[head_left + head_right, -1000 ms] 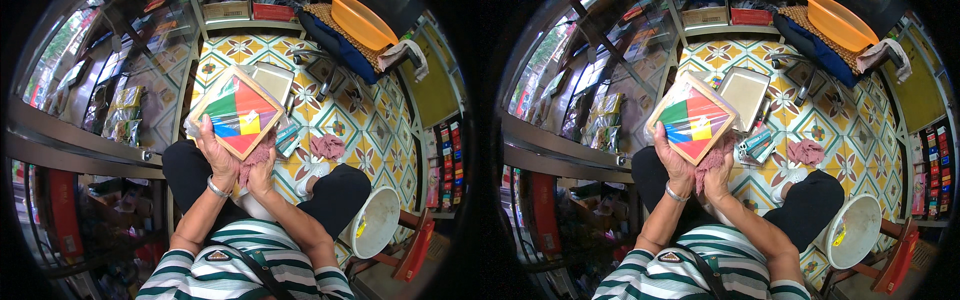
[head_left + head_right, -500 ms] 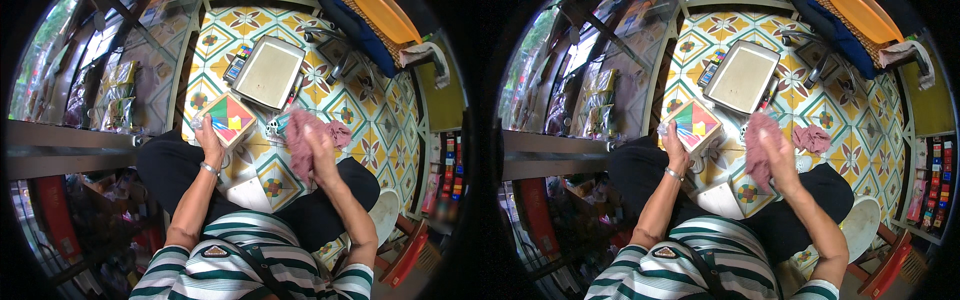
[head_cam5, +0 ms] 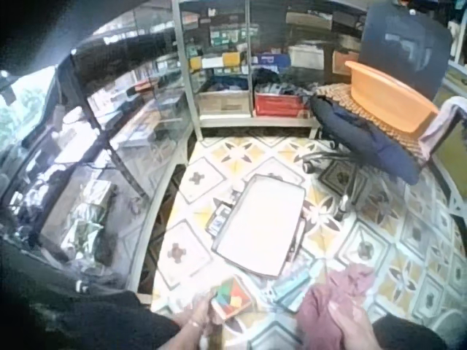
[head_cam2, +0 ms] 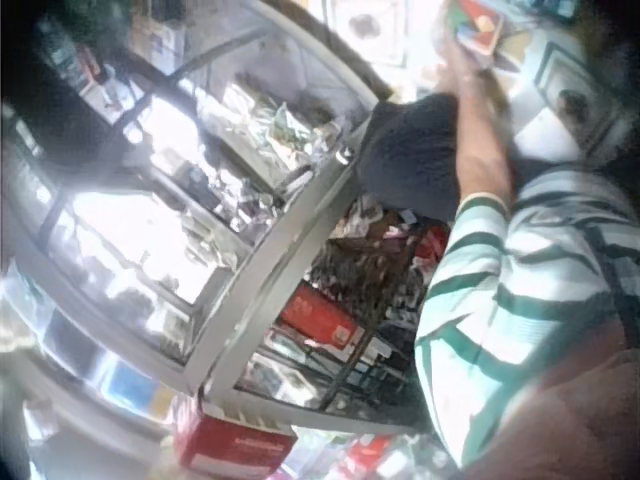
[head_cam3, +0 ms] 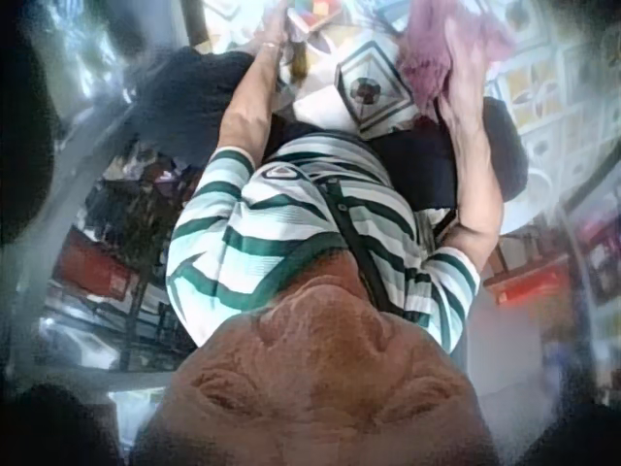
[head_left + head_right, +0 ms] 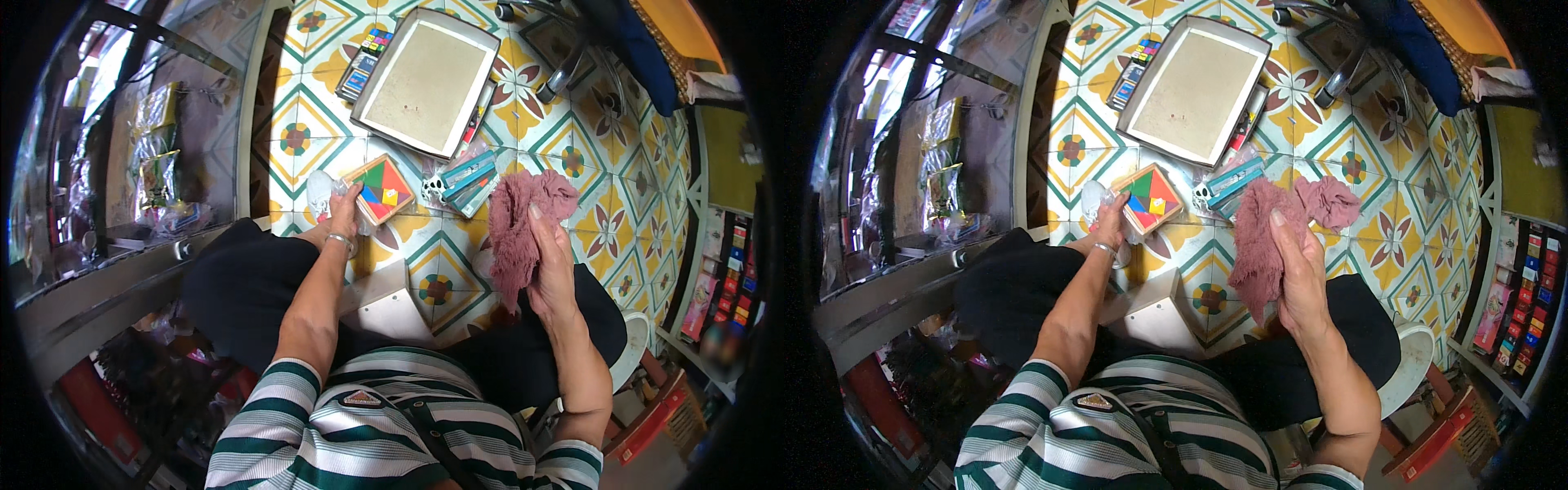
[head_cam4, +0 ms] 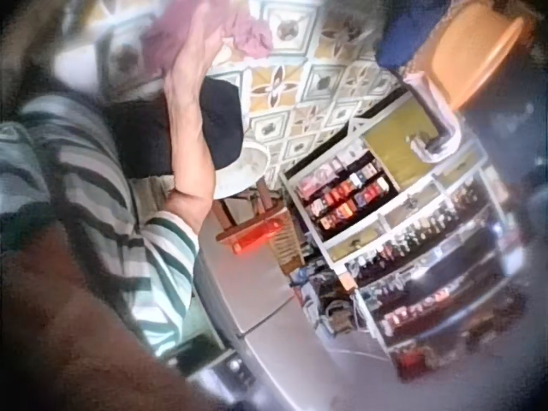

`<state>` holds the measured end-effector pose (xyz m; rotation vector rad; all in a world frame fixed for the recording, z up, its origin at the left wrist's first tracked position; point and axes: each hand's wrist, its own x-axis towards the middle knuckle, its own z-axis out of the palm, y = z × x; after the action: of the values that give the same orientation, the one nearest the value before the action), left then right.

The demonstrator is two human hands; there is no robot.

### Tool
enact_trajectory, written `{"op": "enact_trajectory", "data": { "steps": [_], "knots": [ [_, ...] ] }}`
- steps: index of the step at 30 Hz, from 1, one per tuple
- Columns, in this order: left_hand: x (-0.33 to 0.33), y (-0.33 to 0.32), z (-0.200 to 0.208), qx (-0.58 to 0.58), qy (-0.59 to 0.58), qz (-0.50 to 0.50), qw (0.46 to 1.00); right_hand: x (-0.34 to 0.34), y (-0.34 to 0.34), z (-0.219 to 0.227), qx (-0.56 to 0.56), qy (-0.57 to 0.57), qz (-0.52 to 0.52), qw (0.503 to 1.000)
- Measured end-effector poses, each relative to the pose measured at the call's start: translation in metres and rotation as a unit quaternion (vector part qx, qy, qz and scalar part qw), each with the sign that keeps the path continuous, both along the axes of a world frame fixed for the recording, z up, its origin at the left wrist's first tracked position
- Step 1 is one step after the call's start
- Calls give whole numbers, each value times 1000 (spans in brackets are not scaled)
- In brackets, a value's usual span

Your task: The person wipes a small wooden box and a larger cardboard box with a pink cloth, then places the wooden box and several packaged stationery items into the larger box.

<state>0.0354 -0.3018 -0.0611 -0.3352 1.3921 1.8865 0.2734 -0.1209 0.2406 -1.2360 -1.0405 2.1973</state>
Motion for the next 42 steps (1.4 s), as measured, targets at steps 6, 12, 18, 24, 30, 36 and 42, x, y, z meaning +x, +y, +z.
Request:
{"op": "enact_trajectory", "data": {
  "steps": [6, 12, 18, 24, 30, 36, 42],
  "knots": [
    [-30, -1, -30, -28, -147, -50, 987, -8, 4, -4, -33, -29, 3, 999],
    [-42, -5, -51, -27, -198, -3, 980, -14, 6, 1, -59, -28, 41, 997],
    [-38, 38, -4, -416, 288, -100, 857, -13, 3, 7, -58, -7, 52, 997],
    [-45, 98, 41, -116, 95, 8, 989, -5, 2, 8, -13, -34, 100, 994],
    [-52, 140, 24, -72, -137, -94, 983, 8, 4, 11, 11, -86, 193, 977],
    [-57, 149, 43, -46, -104, -89, 989, 11, -3, 13, -13, -35, 122, 992],
    [-53, 160, 101, -56, 125, -126, 983, 18, -10, 23, 52, 25, 91, 994]
  ]
}}
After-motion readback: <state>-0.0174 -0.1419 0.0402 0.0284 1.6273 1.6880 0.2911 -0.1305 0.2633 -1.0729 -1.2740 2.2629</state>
